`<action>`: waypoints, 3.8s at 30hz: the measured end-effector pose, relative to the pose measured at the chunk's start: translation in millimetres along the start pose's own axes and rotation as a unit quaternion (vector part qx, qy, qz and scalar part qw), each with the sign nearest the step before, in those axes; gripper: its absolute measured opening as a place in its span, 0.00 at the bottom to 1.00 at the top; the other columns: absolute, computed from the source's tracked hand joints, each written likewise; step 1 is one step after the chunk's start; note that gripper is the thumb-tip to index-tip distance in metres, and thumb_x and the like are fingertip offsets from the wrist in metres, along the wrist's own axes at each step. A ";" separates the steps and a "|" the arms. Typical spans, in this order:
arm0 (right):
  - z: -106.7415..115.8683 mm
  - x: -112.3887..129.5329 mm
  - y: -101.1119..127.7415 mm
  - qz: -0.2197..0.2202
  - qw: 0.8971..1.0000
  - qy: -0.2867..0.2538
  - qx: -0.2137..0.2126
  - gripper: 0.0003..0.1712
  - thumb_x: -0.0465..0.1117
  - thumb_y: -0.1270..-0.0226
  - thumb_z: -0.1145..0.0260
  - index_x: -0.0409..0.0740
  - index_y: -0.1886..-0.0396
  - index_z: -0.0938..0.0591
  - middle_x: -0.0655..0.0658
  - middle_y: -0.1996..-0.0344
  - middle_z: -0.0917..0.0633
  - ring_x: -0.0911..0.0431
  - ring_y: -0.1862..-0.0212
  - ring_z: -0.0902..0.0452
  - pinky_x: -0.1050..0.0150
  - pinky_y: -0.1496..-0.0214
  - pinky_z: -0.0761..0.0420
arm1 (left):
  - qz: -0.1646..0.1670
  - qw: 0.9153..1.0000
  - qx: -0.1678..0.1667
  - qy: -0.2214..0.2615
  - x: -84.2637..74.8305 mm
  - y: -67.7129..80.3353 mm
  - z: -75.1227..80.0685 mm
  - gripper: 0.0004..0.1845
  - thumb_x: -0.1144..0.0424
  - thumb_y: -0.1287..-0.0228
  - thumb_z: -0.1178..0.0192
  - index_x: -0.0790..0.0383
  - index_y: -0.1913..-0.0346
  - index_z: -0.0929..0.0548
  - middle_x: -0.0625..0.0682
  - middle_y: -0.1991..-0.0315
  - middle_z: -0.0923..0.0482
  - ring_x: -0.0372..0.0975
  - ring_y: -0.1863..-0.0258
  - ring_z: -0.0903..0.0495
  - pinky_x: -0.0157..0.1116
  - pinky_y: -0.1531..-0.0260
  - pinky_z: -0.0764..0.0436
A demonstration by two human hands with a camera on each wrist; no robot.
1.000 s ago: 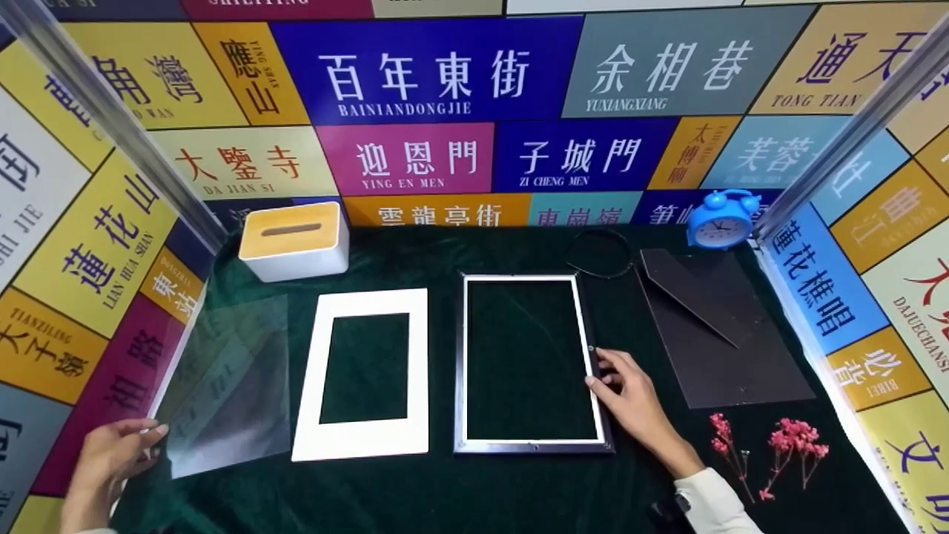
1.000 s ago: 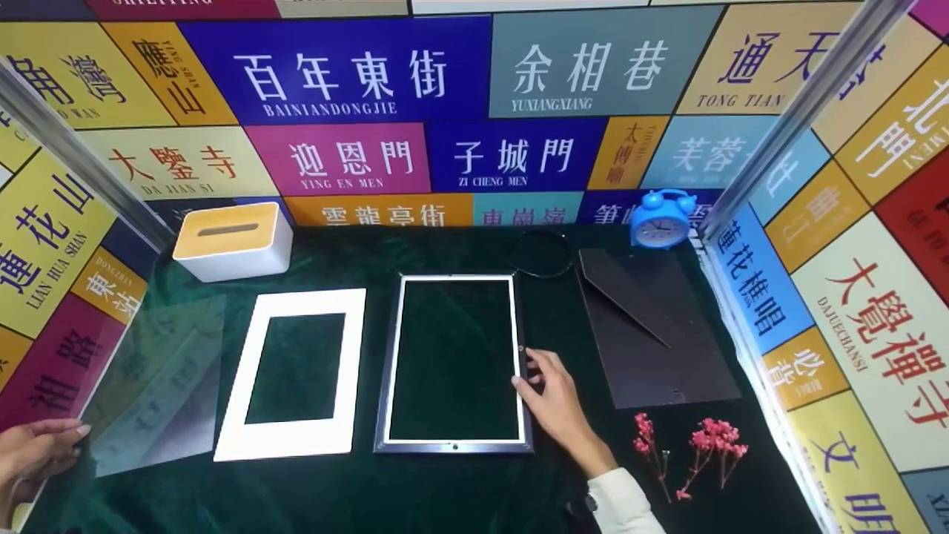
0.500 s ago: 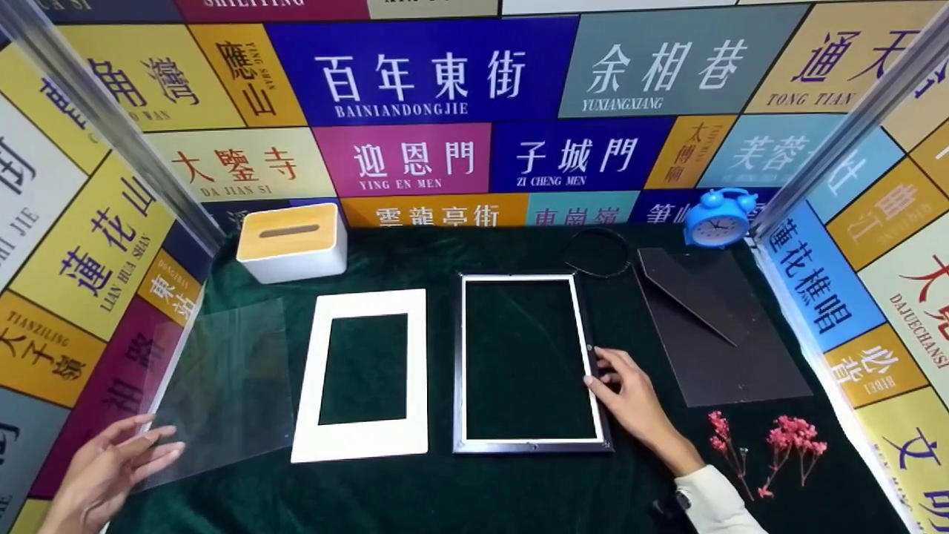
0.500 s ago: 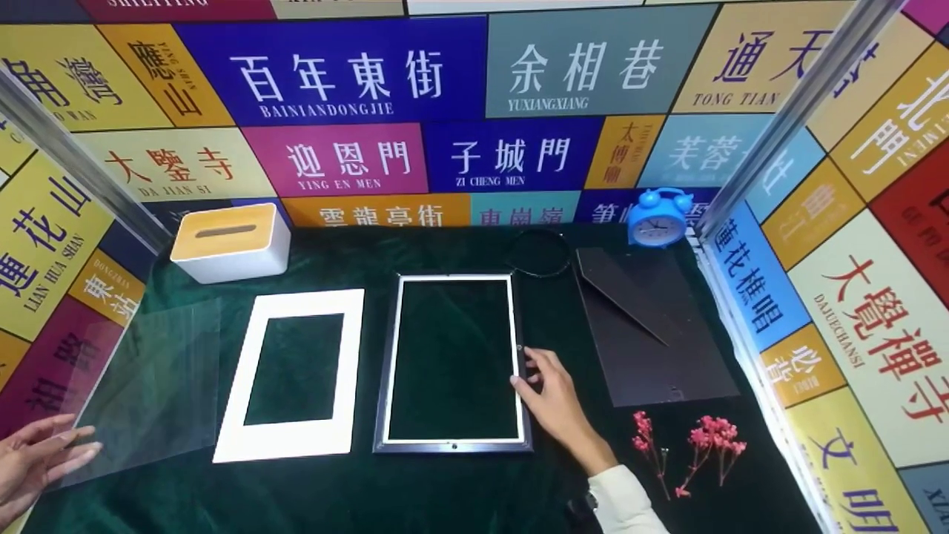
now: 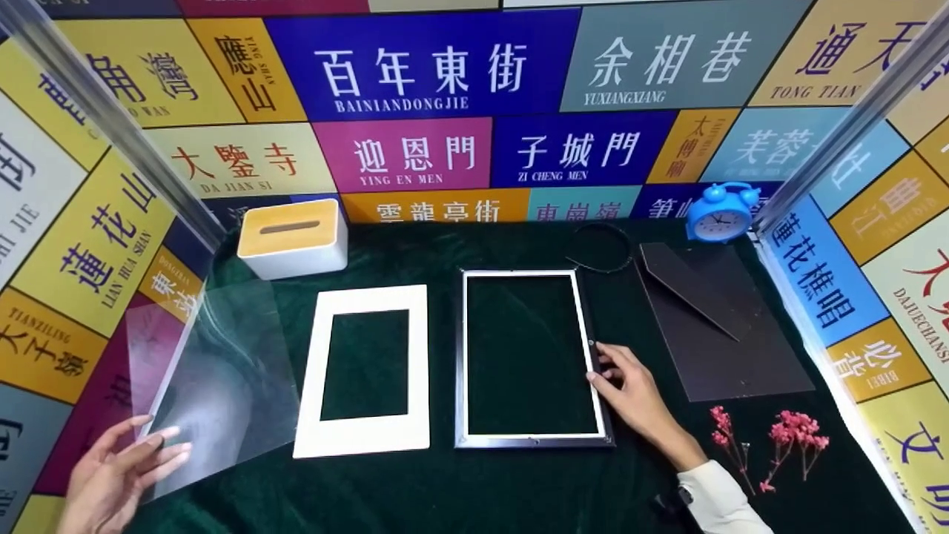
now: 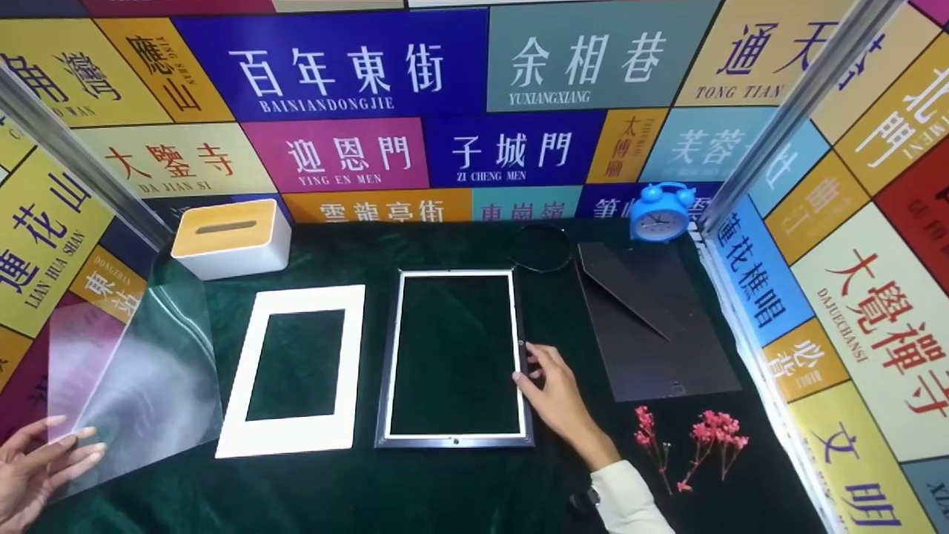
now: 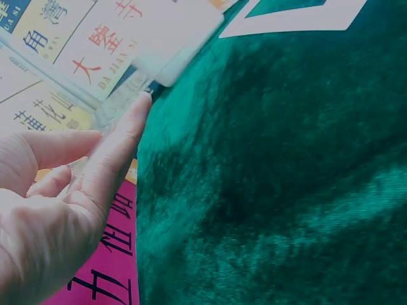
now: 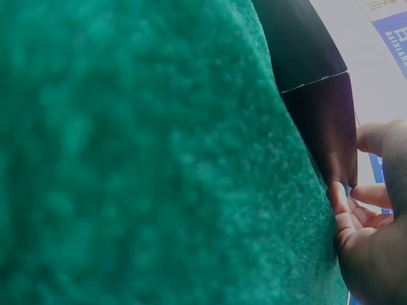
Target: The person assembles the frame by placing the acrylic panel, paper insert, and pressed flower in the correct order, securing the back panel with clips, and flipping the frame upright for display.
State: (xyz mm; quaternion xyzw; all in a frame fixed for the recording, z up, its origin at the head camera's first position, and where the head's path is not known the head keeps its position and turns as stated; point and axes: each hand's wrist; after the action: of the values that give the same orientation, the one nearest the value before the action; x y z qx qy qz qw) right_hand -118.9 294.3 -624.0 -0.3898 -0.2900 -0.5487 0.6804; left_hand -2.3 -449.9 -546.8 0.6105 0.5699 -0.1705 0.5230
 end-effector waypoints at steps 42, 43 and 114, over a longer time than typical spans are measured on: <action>0.6 -0.2 -0.8 -0.013 1.000 -0.004 0.001 0.30 0.28 0.29 0.24 0.28 0.29 0.19 0.34 0.39 0.16 0.51 0.49 0.16 0.77 0.46 0.20 | -0.008 1.000 -0.005 -0.001 46.5 23.8 -95.3 0.18 0.75 0.19 0.39 0.48 0.41 0.16 0.55 0.53 0.07 0.44 0.60 0.06 0.48 0.57 0.08; 0.5 -0.7 -0.8 -0.013 1.000 -0.004 0.001 0.30 0.28 0.29 0.24 0.28 0.29 0.19 0.34 0.38 0.16 0.51 0.49 0.16 0.77 0.46 0.20 | -0.014 1.000 -0.001 -0.001 49.8 23.3 -97.6 0.17 0.75 0.19 0.39 0.48 0.41 0.16 0.55 0.53 0.07 0.43 0.61 0.06 0.47 0.58 0.08; 3.5 8.7 -3.5 -0.001 1.000 0.015 0.010 0.29 0.30 0.26 0.27 0.26 0.29 0.20 0.33 0.41 0.16 0.48 0.49 0.16 0.78 0.48 0.20 | 0.022 0.987 0.154 -0.030 169.5 -28.3 -272.5 0.26 0.76 0.21 0.41 0.68 0.26 0.33 0.75 0.42 0.16 0.54 0.59 0.06 0.55 0.51 0.10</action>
State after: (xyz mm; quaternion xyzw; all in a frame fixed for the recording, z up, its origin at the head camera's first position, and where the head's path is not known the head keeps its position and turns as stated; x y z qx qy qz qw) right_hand -120.2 292.4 -614.3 -0.3743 -0.2852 -0.5522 0.6882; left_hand -83.2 -140.9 -588.0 0.6907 0.5073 -0.2632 0.4431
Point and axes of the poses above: each hand's wrist, its own y-axis away from the middle knuckle, its own z-axis out of the back of the hand, x = y × z
